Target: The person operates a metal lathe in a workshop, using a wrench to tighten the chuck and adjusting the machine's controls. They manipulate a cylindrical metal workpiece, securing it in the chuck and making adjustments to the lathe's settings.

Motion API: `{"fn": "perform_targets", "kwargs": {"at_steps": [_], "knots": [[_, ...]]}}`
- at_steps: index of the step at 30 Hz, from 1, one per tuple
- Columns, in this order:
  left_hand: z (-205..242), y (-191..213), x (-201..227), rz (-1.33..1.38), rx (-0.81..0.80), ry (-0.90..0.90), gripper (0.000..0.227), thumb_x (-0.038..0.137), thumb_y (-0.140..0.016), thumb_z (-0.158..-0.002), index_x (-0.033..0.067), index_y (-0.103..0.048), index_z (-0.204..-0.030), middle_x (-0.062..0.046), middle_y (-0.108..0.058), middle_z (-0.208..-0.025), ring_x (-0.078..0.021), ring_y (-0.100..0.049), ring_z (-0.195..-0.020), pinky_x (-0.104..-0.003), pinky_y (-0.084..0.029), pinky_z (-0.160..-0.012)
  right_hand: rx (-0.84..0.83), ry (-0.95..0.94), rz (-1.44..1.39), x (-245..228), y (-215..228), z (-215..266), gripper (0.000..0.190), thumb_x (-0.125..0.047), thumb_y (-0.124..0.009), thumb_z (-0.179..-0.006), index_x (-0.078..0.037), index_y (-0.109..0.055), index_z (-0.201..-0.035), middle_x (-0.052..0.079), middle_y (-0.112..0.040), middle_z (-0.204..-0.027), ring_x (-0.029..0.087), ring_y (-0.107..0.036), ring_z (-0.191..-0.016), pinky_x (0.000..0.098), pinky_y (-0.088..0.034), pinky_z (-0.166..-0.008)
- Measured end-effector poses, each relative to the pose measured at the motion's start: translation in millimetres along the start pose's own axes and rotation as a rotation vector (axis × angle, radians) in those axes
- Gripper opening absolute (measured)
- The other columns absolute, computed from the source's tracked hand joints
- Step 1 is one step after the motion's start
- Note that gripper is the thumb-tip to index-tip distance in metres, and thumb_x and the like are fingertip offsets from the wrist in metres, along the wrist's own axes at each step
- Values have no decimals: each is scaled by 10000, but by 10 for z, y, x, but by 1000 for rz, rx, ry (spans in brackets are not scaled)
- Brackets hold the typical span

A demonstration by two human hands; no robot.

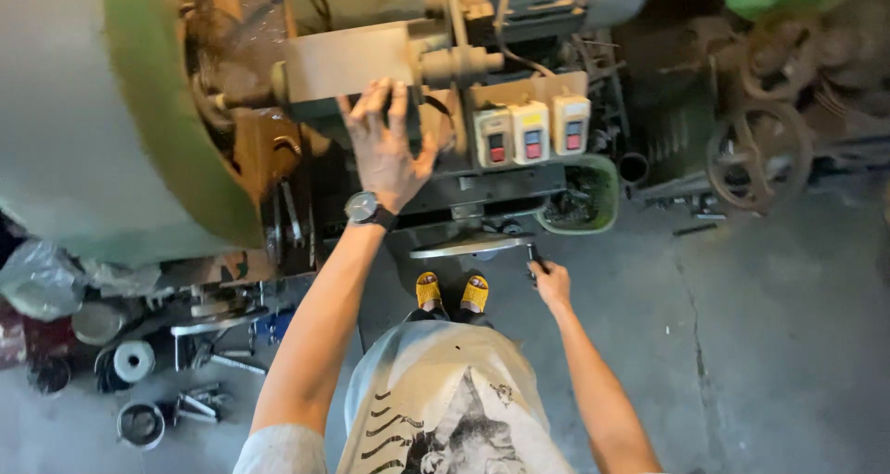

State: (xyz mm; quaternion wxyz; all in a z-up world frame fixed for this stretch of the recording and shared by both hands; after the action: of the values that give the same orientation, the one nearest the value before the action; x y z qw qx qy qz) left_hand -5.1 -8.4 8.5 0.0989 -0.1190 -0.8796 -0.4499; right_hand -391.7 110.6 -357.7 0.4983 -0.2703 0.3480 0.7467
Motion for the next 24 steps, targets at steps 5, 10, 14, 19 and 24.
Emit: {"fn": "perform_targets", "kwargs": {"at_steps": [5, 10, 14, 19, 24], "knots": [[-100, 40, 96, 17, -66, 15, 878, 300, -783, -828, 33, -369, -1556, -187, -386, -1534, -388, -323, -1474, -654, -101, -1273, 62, -95, 816, 29, -481, -241, 673, -516, -726, -931, -5, -608, -1352, 225, -606, -1312, 451, -575, -1172, 561, -477, -920], [-111, 30, 208, -14, -101, 10, 874, 326, -774, -843, 31, -360, -1554, -188, -373, -1545, -386, -313, -1476, -668, -118, -1268, -352, -78, 985, 1034, -1074, -1033, 926, -546, -750, -806, -16, -440, -1499, 212, -475, -1511, 442, -477, -1349, 525, -421, -1041], [-121, 13, 242, -14, -114, 5, 879, 343, -762, -863, 22, -342, -1565, -184, -353, -1566, -388, -298, -1485, -679, -114, -1263, -420, -8, 798, 1557, -1420, -1122, 1007, -650, -784, -838, 102, -473, -1430, 301, -521, -1443, 368, -520, -1356, 373, -414, -1120], [-105, 10, 215, -9, -112, -1, 869, 341, -756, -877, 18, -342, -1569, -181, -351, -1571, -383, -296, -1489, -678, -111, -1265, -317, -129, 685, 926, -1164, -649, 898, -593, -755, -741, 58, -593, -1338, 292, -673, -1280, 372, -679, -1196, 408, -536, -982], [-124, 6, 246, 20, -118, -9, 877, 341, -764, -848, 14, -356, -1553, -185, -355, -1562, -385, -301, -1479, -675, -115, -1259, 48, 31, 671, 1049, -108, -797, 669, -392, -774, -802, 74, -639, -1264, 312, -683, -1181, 448, -664, -1130, 458, -556, -928]]}}
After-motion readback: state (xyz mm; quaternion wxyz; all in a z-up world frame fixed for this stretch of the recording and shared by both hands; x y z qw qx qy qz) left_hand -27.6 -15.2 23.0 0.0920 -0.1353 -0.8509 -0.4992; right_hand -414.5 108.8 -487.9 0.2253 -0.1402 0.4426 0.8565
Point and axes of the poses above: each hand's wrist, its own z-axis away from the middle knuckle, its own y-axis out of the back of the hand, x = y × z, the point moved 1 cm from there along -z, towards the middle knuckle
